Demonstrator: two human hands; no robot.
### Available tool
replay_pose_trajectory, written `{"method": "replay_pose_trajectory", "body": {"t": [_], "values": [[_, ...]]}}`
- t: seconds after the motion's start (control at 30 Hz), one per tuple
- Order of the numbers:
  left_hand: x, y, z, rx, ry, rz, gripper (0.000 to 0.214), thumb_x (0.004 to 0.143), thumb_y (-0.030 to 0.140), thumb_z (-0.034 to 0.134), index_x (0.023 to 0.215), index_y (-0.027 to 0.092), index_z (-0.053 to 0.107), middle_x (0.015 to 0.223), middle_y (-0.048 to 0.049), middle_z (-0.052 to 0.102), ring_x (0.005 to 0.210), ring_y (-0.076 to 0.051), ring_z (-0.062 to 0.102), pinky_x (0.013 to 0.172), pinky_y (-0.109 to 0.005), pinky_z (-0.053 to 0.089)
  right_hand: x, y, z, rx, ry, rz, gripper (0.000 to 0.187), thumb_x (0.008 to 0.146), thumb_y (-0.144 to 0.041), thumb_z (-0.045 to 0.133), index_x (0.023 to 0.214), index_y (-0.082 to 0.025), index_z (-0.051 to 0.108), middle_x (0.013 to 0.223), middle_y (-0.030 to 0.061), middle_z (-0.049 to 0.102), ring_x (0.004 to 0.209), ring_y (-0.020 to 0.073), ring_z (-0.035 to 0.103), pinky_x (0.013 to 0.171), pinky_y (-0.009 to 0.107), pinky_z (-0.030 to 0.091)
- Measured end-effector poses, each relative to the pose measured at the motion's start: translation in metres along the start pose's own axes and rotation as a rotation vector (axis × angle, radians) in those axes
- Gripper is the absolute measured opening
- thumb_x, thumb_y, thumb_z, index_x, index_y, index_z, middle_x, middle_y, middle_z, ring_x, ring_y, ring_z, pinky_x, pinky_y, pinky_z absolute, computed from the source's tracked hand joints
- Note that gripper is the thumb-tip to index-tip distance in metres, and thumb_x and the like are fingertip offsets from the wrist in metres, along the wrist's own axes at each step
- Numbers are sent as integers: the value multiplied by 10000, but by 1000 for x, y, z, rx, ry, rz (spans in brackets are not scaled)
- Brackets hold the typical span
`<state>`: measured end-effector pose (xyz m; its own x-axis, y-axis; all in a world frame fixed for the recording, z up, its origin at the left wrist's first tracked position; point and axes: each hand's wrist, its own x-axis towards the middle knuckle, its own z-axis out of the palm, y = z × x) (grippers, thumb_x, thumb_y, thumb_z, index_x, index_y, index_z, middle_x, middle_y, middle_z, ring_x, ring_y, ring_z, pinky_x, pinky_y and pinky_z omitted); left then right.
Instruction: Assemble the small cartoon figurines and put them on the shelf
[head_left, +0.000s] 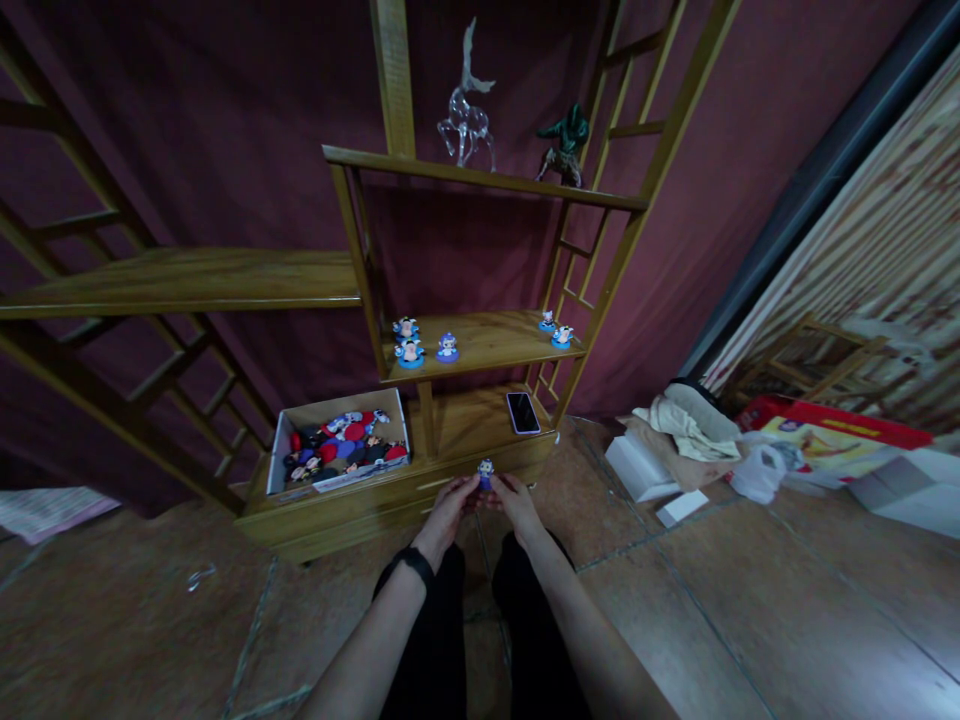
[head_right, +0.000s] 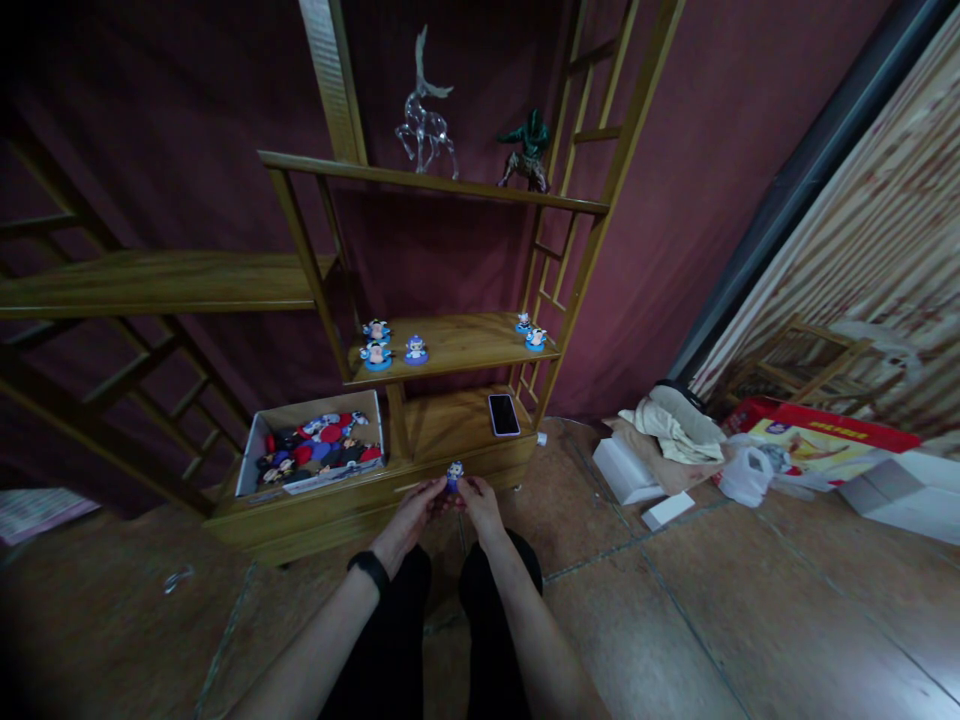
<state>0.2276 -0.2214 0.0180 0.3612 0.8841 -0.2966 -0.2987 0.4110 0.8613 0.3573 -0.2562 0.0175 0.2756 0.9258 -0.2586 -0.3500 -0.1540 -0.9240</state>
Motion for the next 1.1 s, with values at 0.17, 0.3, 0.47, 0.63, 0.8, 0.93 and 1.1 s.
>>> {"method": "replay_pose_trajectory", "body": {"t": [0.17,0.3,0.47,0.63,0.8,0.93,1.1], "values": [[0,0,0,-16,11,6,338,599,381,795,834,150,718,743,-64,710,631,-146,627,652,-262,446,0,1,1,23,5,-1,435,549,-485,768,819,-165,650,750,27,663,586,121,595,613,280,512],[-1,0,1,-22,4,10,357,586,346,804,873,152,712,806,-71,716,686,-158,639,690,-274,458,-2,0,2,34,24,-20,394,549,-450,761,803,-170,650,737,21,658,608,127,599,642,295,510],[-2,0,2,-1,-36,56,389,580,266,804,937,157,697,896,-79,709,777,-174,639,739,-287,462,-5,-4,3,54,37,-34,333,538,-398,760,766,-185,645,755,23,662,685,160,619,669,308,505],[-5,0,7,9,-15,127,397,530,161,792,913,165,685,917,-69,700,849,-190,625,800,-310,456,-4,-4,4,-29,41,-87,303,574,-394,736,785,-200,636,765,8,667,720,172,615,654,280,481],[-7,3,10,64,-13,173,392,527,126,760,908,171,681,903,-63,692,851,-189,613,785,-295,445,4,6,1,-144,-16,-198,272,612,-385,720,793,-202,631,764,7,668,739,178,609,695,281,467],[-8,5,8,77,-32,160,547,557,188,781,1086,186,639,843,-48,679,777,-169,610,723,-277,437,7,-1,-1,-237,2,-263,268,651,-406,705,798,-195,628,777,22,674,745,187,611,726,294,466],[-9,6,3,48,49,98,630,589,294,787,1181,204,593,794,-29,668,703,-151,613,640,-253,428,23,-72,12,-277,44,-467,266,709,-403,671,852,-184,623,801,28,668,744,177,597,735,290,467]]}}
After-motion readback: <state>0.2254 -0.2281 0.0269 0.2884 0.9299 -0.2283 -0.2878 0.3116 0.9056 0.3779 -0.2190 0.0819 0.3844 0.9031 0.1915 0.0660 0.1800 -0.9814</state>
